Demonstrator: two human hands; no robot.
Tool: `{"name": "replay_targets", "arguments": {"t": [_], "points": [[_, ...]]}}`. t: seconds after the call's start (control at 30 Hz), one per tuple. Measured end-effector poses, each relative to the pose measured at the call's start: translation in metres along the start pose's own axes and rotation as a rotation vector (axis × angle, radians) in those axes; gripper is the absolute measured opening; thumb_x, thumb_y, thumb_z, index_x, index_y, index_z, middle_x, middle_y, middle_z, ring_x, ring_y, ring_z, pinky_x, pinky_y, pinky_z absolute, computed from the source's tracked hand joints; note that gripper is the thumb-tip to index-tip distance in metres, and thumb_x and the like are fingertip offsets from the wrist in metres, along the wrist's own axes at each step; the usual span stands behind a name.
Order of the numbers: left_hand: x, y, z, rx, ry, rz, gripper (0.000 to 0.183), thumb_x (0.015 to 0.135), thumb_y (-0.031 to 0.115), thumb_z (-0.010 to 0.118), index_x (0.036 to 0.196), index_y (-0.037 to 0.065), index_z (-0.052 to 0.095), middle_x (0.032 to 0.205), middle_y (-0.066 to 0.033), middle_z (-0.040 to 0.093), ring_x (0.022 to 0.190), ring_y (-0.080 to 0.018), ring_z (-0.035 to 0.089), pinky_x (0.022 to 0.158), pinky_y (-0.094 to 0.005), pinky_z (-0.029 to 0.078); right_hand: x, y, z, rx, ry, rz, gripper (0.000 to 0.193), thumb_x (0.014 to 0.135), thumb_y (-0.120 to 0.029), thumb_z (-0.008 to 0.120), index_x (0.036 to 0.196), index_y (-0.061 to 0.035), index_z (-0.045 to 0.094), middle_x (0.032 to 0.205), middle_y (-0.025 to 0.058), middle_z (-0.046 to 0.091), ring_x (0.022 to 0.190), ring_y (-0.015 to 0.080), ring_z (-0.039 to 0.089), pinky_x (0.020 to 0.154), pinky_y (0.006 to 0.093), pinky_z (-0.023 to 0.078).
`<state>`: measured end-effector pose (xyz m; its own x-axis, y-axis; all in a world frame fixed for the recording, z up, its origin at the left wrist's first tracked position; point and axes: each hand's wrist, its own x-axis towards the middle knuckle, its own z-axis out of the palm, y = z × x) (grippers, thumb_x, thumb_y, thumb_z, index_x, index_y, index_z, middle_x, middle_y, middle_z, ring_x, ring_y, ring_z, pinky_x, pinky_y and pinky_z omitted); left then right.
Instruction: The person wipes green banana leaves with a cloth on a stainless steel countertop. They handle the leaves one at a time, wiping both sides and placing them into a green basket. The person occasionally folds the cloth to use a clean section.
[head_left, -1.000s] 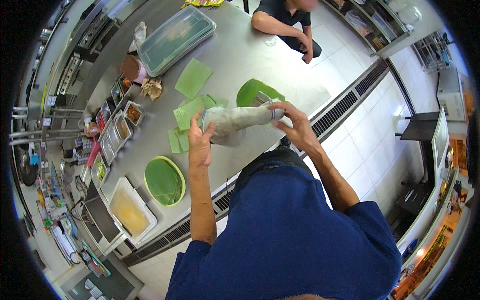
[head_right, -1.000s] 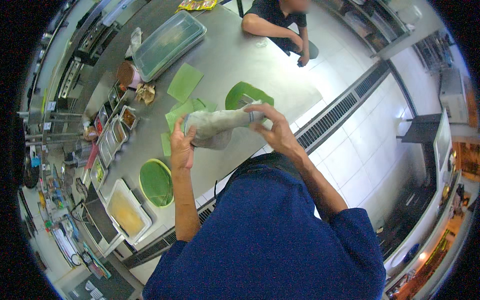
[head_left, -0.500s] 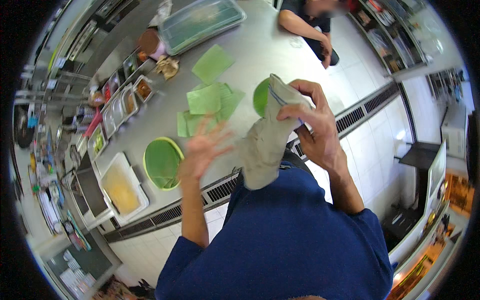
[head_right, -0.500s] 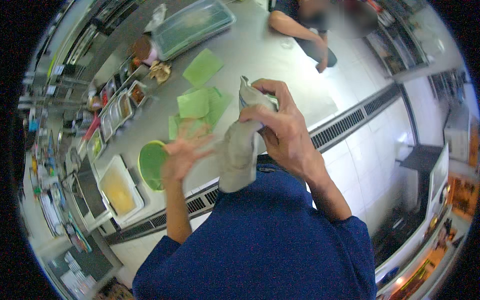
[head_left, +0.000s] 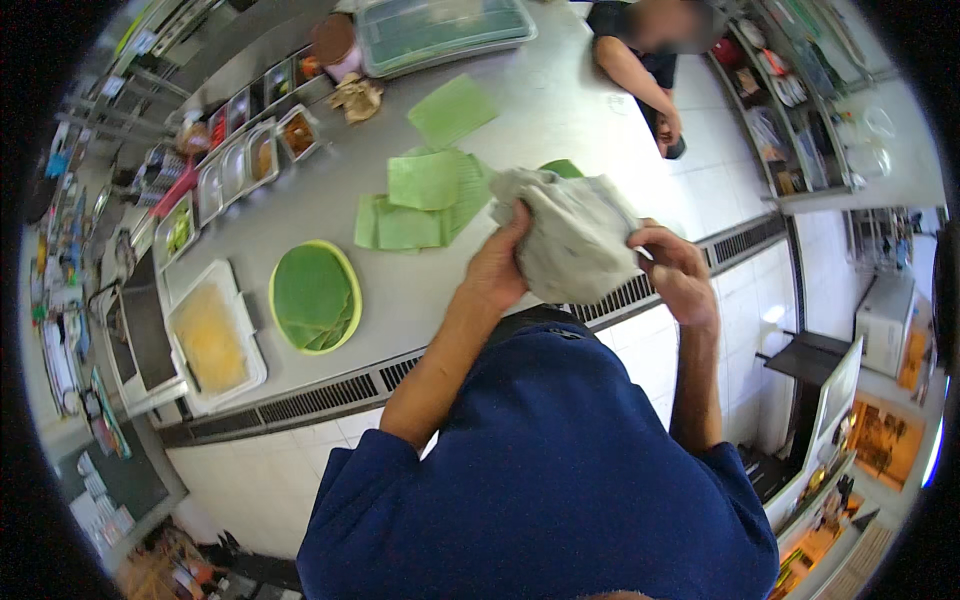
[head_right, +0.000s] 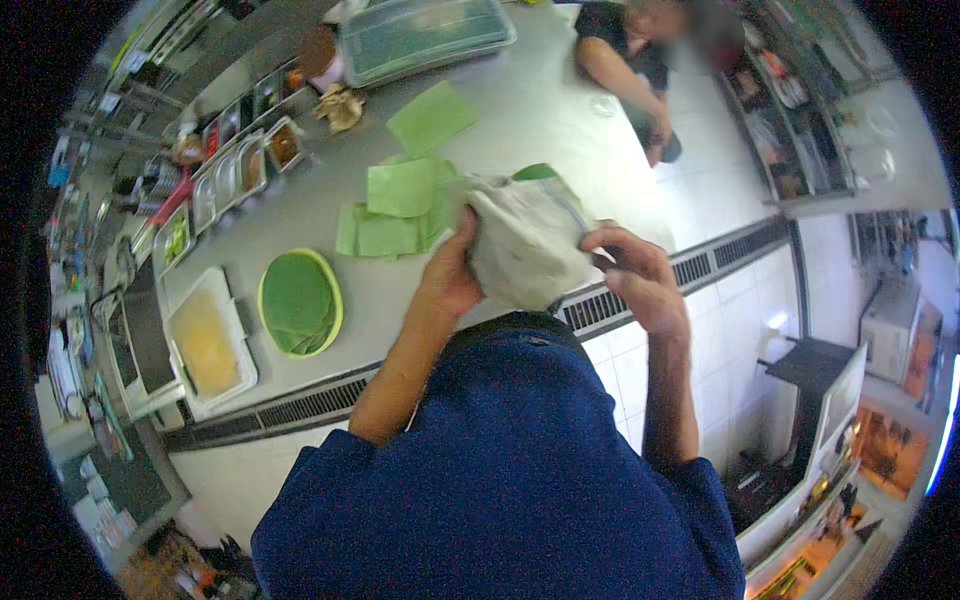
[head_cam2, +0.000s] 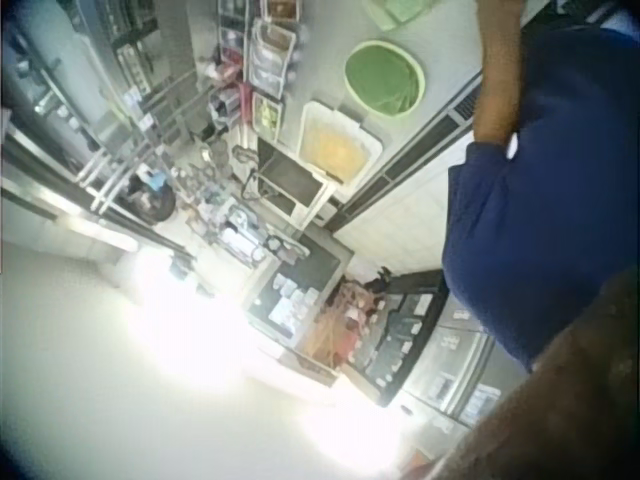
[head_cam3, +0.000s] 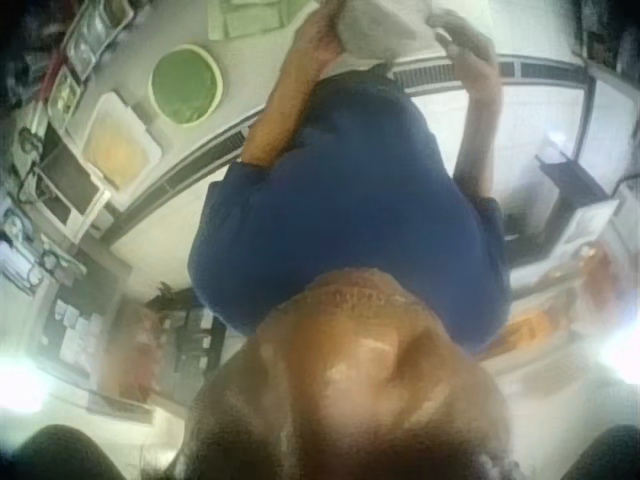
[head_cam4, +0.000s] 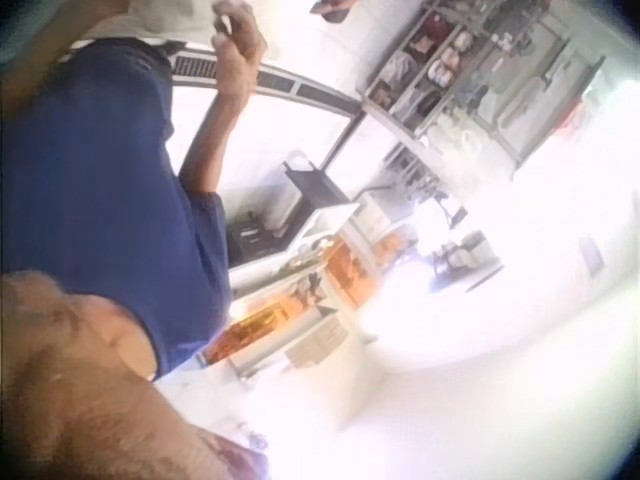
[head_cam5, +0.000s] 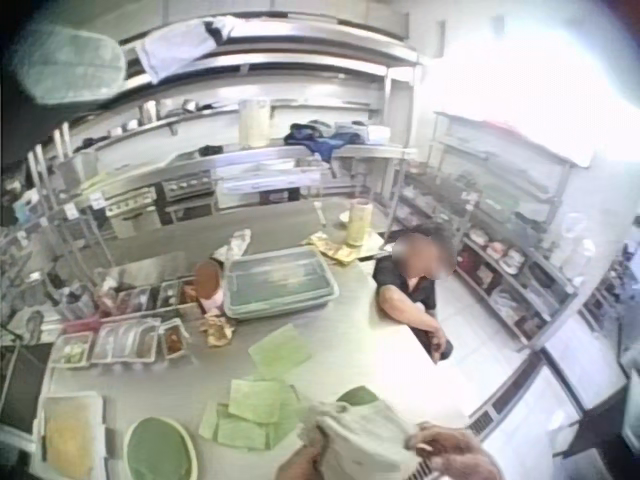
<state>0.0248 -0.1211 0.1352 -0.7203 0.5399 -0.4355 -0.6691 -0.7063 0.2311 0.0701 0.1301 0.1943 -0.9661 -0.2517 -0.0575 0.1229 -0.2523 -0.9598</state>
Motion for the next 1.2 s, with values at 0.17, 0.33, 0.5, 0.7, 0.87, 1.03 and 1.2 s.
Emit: {"name": "replay_targets", "arguments": {"t": [0.17, 0.33, 0.5, 0.7, 0.87, 1.03, 1.2], "points": [[0.009, 0.004, 0.021, 0.284, 0.030, 0.141, 0.062, 0.097, 0.053, 0.060, 0.135, 0.003, 0.055, 0.125, -0.0124, 0.065, 0.112, -0.0242, 0.064, 0.100, -0.0379, 0.052, 0.023, 0.045, 0.024, -0.029, 0.271, 0.087, 0.068, 0.097, -0.043, 0.063, 0.149, -0.0106, 0.034, 0.145, 0.0125, 0.048, 0.134, 0.0266, 0.047, 0.108, 0.0435, 0.043], [0.019, -0.032, 0.025, 0.222, -0.032, -0.068, 0.064, 0.101, 0.058, 0.048, 0.132, 0.002, 0.055, 0.120, -0.0139, 0.066, 0.105, -0.0238, 0.066, 0.094, -0.0370, 0.054, -0.002, 0.109, 0.040, 0.601, 0.187, 0.334, 0.080, 0.090, -0.051, 0.069, 0.144, 0.0006, 0.041, 0.133, 0.0120, 0.059, 0.118, 0.0207, 0.060, 0.098, 0.0351, 0.054], [0.035, -0.057, -0.009, 1.817, 0.377, 0.735, 0.064, 0.100, 0.056, 0.051, 0.136, 0.003, 0.048, 0.113, -0.0231, 0.065, 0.102, -0.0296, 0.066, 0.085, -0.0376, 0.053, -0.035, 0.107, 0.019, 0.653, 0.437, 0.509, 0.056, 0.097, -0.042, 0.065, 0.132, 0.0013, 0.053, 0.119, 0.0133, 0.067, 0.100, 0.0188, 0.069, 0.084, 0.0315, 0.060], [0.046, -0.075, -0.022, 1.019, -0.129, 0.049, 0.059, 0.091, 0.040, 0.074, 0.131, 0.004, 0.049, 0.114, -0.0116, 0.064, 0.107, -0.0221, 0.063, 0.091, -0.0377, 0.053, -0.036, 0.122, -0.012, -0.168, 0.610, 0.266, 0.043, 0.093, -0.027, 0.074, 0.125, -0.0004, 0.064, 0.115, 0.0114, 0.069, 0.099, 0.0200, 0.065, 0.086, 0.0345, 0.055], [0.073, -0.107, -0.033, 0.801, -0.114, 0.150, 0.052, 0.084, 0.020, 0.084, 0.123, 0.005, 0.053, 0.118, -0.0088, 0.065, 0.107, -0.0155, 0.063, 0.093, -0.0325, 0.053, -0.033, 0.110, -0.039, -0.164, 0.531, 0.411, 0.054, 0.089, -0.036, 0.076, 0.126, 0.0012, 0.062, 0.113, 0.0138, 0.069, 0.102, 0.0223, 0.064, 0.093, 0.0373, 0.052], [0.080, -0.080, -0.046, 1.798, -0.003, 0.407, 0.047, 0.092, 0.029, 0.071, 0.132, 0.008, 0.056, 0.133, -0.0226, 0.059, 0.124, -0.0396, 0.057, 0.099, -0.0496, 0.048, 0.010, 0.118, -0.063, -0.601, 0.440, 0.477, 0.039, 0.092, -0.025, 0.067, 0.126, -0.0075, 0.064, 0.105, 0.0157, 0.070, 0.093, 0.0286, 0.068, 0.082, 0.0394, 0.055], [0.105, -0.072, -0.149, 2.533, 0.039, 0.738, 0.059, 0.089, 0.043, 0.067, 0.142, 0.020, 0.055, 0.154, -0.0226, 0.036, 0.140, -0.0399, 0.036, 0.111, -0.0756, 0.015, 0.090, 0.164, -0.082, -1.440, 0.582, 0.089, 0.033, 0.083, -0.021, 0.068, 0.115, -0.0155, 0.068, 0.097, 0.0100, 0.062, 0.087, 0.0323, 0.065, 0.074, 0.0471, 0.051]]}}
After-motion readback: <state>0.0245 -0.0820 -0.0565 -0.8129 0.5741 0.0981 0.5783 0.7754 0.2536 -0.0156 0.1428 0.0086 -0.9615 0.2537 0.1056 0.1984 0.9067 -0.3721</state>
